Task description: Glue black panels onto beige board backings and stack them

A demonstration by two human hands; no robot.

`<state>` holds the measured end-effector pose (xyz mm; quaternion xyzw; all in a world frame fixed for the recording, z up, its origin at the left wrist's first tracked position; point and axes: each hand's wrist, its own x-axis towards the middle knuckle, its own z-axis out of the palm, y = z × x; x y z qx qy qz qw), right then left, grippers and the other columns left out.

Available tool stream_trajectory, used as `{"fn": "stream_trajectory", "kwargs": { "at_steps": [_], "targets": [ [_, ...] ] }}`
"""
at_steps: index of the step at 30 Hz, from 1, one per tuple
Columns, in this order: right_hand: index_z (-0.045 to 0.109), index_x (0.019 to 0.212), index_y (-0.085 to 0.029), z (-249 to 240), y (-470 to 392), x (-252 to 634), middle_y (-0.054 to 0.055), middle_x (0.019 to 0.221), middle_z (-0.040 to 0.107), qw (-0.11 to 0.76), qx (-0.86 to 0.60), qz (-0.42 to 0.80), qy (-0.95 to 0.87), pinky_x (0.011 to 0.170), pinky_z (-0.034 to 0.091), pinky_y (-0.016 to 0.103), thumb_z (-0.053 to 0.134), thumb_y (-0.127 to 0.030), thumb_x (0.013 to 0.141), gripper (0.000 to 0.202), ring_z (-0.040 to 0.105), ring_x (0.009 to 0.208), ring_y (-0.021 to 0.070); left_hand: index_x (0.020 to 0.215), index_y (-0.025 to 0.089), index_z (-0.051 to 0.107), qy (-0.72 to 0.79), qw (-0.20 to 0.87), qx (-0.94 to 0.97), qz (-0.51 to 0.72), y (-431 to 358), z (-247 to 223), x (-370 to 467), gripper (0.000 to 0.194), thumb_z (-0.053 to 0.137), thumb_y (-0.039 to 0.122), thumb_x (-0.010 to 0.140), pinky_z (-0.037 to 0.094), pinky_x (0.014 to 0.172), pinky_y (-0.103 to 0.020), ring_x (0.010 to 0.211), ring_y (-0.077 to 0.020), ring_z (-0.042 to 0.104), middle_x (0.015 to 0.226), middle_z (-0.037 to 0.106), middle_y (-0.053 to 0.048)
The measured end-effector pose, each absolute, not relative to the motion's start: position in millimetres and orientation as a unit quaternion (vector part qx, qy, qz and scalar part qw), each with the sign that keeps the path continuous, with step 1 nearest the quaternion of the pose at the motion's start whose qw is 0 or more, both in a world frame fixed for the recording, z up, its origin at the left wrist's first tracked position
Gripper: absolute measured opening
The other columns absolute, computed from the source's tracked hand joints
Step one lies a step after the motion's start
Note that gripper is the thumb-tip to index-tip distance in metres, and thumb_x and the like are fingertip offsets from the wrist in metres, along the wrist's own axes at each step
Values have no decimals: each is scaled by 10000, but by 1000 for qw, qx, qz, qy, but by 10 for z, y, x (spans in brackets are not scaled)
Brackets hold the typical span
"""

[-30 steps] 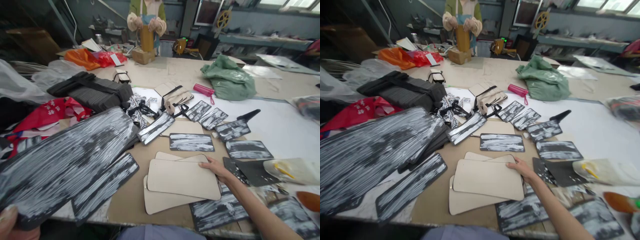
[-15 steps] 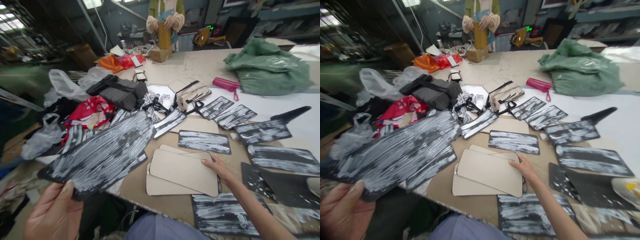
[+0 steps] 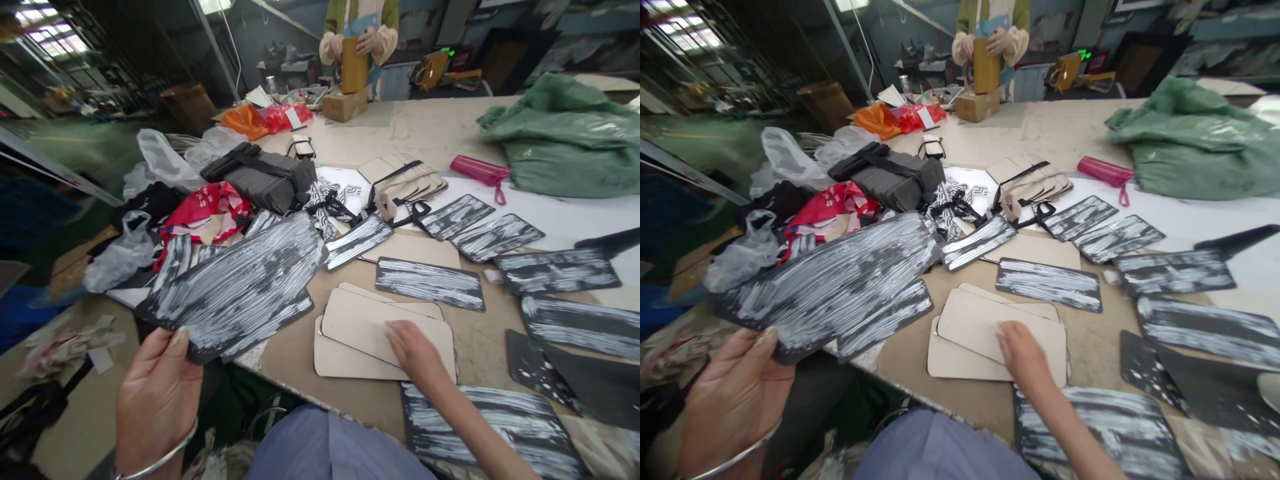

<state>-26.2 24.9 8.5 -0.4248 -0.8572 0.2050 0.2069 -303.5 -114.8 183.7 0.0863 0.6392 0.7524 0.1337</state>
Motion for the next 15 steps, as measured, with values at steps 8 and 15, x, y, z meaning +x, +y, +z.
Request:
{"fn": "stream_trajectory", "kwargs": {
  "at_steps": [8, 15],
  "targets": [
    [551, 1046, -227, -28, -241, -1395, 55, 902, 595, 76, -313, 149, -935, 635, 459, 242, 409, -128, 830, 277, 561, 775, 162, 735, 176, 635, 609, 182, 73, 768, -1313, 1683, -3301, 136, 694, 192, 614, 448, 831, -257, 758, -98, 588, 761, 669, 25],
    [576, 982, -205, -88, -241, -1490, 62, 837, 594, 31, -263, 68, -962, 604, 464, 273, 460, -81, 791, 256, 545, 767, 191, 798, 183, 650, 582, 217, 71, 780, -1396, 1629, -3562, 186, 692, 220, 620, 451, 849, -298, 775, -127, 598, 795, 669, 8]
  ]
}}
